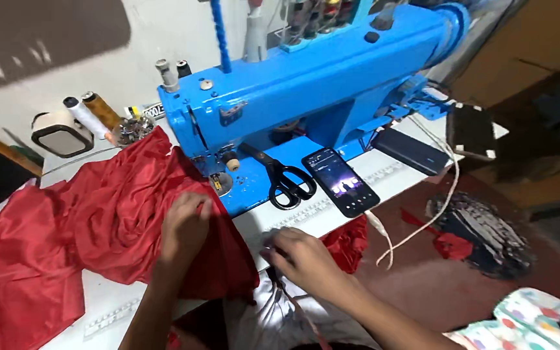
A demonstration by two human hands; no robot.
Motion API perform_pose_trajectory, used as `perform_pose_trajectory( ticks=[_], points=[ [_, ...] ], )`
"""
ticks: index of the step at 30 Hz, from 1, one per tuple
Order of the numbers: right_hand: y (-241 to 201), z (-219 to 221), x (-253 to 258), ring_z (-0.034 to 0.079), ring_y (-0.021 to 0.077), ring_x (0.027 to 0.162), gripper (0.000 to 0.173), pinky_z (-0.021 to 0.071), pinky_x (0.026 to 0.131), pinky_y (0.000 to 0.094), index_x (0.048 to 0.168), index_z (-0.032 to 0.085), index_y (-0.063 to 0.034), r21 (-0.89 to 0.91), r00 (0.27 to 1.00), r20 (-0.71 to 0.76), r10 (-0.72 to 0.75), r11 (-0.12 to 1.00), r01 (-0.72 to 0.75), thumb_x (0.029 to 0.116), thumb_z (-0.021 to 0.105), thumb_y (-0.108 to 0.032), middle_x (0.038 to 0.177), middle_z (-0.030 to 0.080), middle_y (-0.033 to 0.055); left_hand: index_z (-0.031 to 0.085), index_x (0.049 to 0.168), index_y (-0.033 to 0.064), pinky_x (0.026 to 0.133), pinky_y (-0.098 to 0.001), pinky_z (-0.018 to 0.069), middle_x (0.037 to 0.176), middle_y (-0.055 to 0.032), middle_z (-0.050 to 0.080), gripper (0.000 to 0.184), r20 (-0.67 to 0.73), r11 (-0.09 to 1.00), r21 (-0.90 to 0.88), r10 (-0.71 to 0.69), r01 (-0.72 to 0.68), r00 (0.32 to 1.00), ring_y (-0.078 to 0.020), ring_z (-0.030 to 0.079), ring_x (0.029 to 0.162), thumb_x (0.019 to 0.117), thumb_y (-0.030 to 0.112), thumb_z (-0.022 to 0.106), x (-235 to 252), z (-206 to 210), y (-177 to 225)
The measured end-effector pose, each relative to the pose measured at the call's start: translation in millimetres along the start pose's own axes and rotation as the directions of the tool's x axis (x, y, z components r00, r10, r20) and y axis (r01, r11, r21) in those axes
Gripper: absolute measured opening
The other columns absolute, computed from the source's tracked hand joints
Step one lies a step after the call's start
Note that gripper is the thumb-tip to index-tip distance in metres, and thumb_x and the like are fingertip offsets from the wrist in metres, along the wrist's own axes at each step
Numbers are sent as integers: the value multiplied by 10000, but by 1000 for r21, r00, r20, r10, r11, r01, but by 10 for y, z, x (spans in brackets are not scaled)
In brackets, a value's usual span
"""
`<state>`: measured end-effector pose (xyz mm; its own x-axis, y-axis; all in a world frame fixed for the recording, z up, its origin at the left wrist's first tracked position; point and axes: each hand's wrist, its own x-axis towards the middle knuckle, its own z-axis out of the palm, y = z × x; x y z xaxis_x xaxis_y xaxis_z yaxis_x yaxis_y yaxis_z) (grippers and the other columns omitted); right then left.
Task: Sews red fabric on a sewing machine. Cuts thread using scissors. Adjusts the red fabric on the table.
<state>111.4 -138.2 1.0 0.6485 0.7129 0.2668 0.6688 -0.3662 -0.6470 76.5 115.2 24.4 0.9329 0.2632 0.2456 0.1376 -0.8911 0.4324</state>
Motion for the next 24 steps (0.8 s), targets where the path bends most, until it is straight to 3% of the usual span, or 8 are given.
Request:
perform_pose_trajectory(
  ticks=[2, 4, 7, 10, 14, 18, 21, 24],
  points=[
    [-45, 118, 122, 691, 341, 1012, 284, 570, 858, 498, 1034, 755, -24, -19, 999, 27, 21, 1000, -20, 973, 665, -287, 1040, 720, 168, 711, 1192, -5, 1035, -551, 494, 1264, -190, 680, 339, 70, 999, -53, 18, -14, 997, -343, 636, 1218, 1057, 238, 517, -133, 68, 6],
    [-124, 248, 193, 681, 372, 1024, 314, 563, 822, 524, 1043, 752, -40, -83, 999, 29, -17, 996, 19, 930, 721, -331, 1068, 714, 178, 653, 1316, 0, 1147, -604, 382, 1415, -229, 595, 430, 92, 997, -57, 50, -45, 994, -413, 519, 1371, 1056, 306, 500, -211, 158, -31],
    [-238, 339, 294, 672, 385, 1038, 223, 553, 813, 531, 1023, 751, -26, -80, 999, 42, 5, 997, -2, 916, 724, -220, 1073, 709, 184, 608, 1389, 3, 1100, -774, 275, 1479, -290, 519, 521, 6, 985, 8, 171, -171, 985, -573, 418, 1393, 1038, 370, 493, -227, 300, -234],
    [-221, 319, 494, 706, 359, 992, 212, 566, 821, 512, 1046, 721, 17, 64, 995, 46, 83, 994, -86, 979, 612, -152, 1022, 724, 195, 522, 1490, 48, 1139, -756, 219, 1562, -257, 436, 631, 71, 987, 109, 107, -115, 992, -547, 335, 1458, 1066, 476, 336, -49, 265, -394],
    [-130, 240, 770, 698, 278, 772, 250, 562, 727, 443, 1185, 634, 47, 387, 979, 90, 182, 899, -203, 1019, 548, -119, 877, 707, 179, 541, 1461, 19, 1128, -737, 270, 1556, -282, 429, 728, 87, 990, 132, 44, -55, 995, -543, 310, 1470, 1051, 556, 272, 219, 258, -579],
    [-125, 127, 835, 695, 281, 900, 410, 565, 832, 428, 1352, 539, 41, 486, 946, 276, 172, 824, -292, 968, 644, -58, 1050, 692, 219, 585, 1398, 4, 1165, -685, 276, 1544, -255, 455, 750, 83, 990, 107, 82, -91, 993, -490, 297, 1497, 1054, 579, 248, 463, 237, -766],
    [-126, 65, 756, 696, 269, 953, 404, 568, 854, 422, 1330, 564, 35, 472, 932, 305, 198, 818, -328, 943, 659, -34, 1116, 691, 218, 605, 1345, -27, 1178, -621, 308, 1466, -241, 544, 622, 41, 982, 93, 163, -166, 986, -426, 425, 1444, 1080, 436, 285, 575, 116, -824],
    [-58, 139, 727, 682, 202, 869, 327, 564, 797, 359, 1245, 630, 20, 418, 950, 180, 256, 854, -310, 944, 673, -99, 1028, 697, 159, 621, 1273, -87, 1071, -663, 404, 1309, -305, 624, 467, -2, 972, 167, 168, -165, 986, -473, 577, 1276, 1073, 285, 421, 651, -6, -813]
  ],
)
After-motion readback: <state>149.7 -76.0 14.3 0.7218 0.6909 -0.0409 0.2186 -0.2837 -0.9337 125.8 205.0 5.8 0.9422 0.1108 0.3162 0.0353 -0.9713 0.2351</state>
